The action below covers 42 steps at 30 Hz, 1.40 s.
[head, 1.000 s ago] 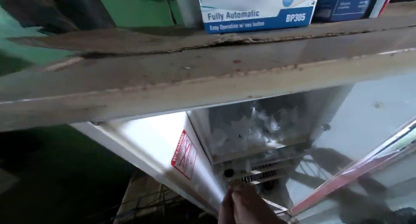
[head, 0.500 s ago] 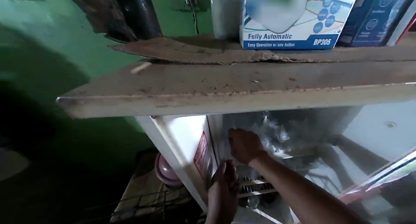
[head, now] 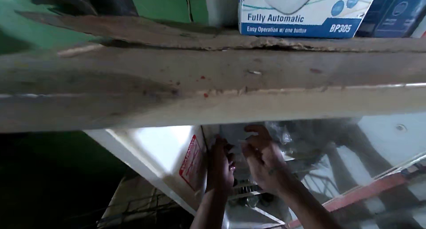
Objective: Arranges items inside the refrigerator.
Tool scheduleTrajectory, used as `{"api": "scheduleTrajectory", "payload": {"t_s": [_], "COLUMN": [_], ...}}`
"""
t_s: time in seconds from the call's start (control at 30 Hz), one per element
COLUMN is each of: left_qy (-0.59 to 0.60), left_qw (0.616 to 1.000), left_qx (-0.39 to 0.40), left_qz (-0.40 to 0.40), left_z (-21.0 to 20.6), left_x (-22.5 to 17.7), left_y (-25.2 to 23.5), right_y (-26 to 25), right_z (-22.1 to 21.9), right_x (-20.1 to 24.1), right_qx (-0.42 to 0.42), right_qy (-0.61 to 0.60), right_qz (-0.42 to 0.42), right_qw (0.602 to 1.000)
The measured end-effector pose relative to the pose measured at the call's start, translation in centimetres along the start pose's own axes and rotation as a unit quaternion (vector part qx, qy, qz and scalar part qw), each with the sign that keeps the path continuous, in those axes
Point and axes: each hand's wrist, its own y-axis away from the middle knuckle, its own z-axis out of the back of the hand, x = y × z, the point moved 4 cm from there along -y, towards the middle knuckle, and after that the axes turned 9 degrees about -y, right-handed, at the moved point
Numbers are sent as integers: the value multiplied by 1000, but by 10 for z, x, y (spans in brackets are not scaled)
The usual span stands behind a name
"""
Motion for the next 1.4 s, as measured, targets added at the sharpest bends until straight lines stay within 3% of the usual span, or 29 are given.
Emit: {"api": "scheduleTrajectory", "payload": {"t_s": [0.1, 0.17, 0.27, 0.37, 0.5, 0.57, 0.7, 0.87, 0.97, 1.07, 1.13, 1.2, 1.33, 1.4], "left_qy": [-44, -56, -100, -204, -175, -146, -57, -39, -8, 45, 88, 114, 126, 122], "left_qw": [997, 997, 993, 975, 966, 974, 998, 993, 994, 989, 980, 972, 971, 974], "left_qx": [-11, 2, -22, -15, 35, 27, 4, 107, 109, 142, 178, 205, 203, 190], "left_qz": [-61, -50, -51, -90, -188, -170, -5, -37, -2, -5, -14, -1, 16, 20], "left_z": [7, 10, 11, 12, 22, 25, 25, 22, 27, 38, 43, 47, 52, 55], "left_x": [0, -3, -3, -4, 21, 29, 30, 28, 41, 65, 83, 96, 107, 111], "left_y": [4, 6, 9, 29, 41, 43, 34, 53, 81, 107, 121, 132, 141, 141], "right_y": [37, 59, 75, 70, 72, 78, 94, 136, 140, 102, 65, 27, -26, -39], "right_z": [0, -2, -4, -2, -6, -11, -16, -5, 21, 50, 54, 39, -18, -40], "right_x": [0, -5, -14, -17, -22, -23, -23, -28, -27, -17, -14, -7, -5, -13], "right_qx": [-35, -26, -31, -11, 42, 43, 42, 110, 190, 89, 6, -15, 133, 161], "right_qy": [-88, -129, -197, -234, -284, -294, -356, -333, -228, -42, 119, 242, 401, 443], "right_qz": [108, 103, -55, -248, -272, -251, -266, -209, -191, -131, -62, 6, 47, 95], "right_qw": [990, 986, 978, 940, 919, 921, 895, 913, 936, 986, 991, 970, 905, 877]}}
